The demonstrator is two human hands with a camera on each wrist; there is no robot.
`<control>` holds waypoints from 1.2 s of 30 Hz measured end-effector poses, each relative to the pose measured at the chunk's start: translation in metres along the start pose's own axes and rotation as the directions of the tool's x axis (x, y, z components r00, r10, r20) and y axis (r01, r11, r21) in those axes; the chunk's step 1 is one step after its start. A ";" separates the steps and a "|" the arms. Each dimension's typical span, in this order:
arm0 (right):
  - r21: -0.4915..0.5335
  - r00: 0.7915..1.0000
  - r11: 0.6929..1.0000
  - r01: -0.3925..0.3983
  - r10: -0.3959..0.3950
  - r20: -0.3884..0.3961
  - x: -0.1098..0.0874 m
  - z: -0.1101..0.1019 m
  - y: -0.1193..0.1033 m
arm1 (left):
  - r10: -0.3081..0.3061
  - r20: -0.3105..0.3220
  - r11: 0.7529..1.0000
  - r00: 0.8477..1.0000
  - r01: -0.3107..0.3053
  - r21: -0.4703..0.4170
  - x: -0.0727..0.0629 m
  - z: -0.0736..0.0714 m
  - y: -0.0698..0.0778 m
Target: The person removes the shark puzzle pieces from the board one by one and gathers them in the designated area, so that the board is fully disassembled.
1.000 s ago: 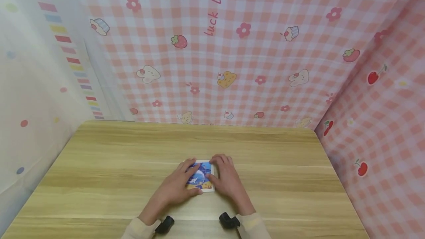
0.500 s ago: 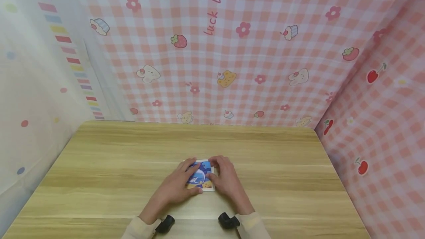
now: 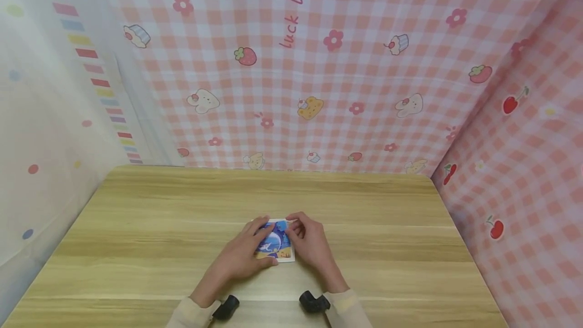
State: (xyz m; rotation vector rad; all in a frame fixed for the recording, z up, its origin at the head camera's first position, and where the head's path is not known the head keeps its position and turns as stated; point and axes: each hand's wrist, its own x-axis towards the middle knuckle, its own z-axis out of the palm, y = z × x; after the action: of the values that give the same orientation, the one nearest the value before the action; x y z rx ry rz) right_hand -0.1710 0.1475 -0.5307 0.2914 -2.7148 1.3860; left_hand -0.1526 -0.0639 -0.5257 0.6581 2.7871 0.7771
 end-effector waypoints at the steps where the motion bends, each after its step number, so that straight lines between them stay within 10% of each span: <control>1: 0.017 1.000 1.000 -0.012 0.012 -0.003 0.000 0.000 0.000 | -0.001 0.001 1.000 1.000 0.001 0.000 0.000 0.000 0.000; 36: 0.073 0.945 0.965 -0.252 0.262 -0.197 -0.014 -0.090 0.050 | 0.003 0.008 1.000 1.000 -0.003 -0.001 -0.002 -0.001 -0.001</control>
State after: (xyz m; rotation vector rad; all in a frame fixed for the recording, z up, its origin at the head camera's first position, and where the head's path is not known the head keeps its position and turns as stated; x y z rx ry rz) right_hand -0.1692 0.2504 -0.5197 -0.2027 -2.6217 1.4494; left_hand -0.1511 -0.0664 -0.5258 0.6643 2.7790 0.7748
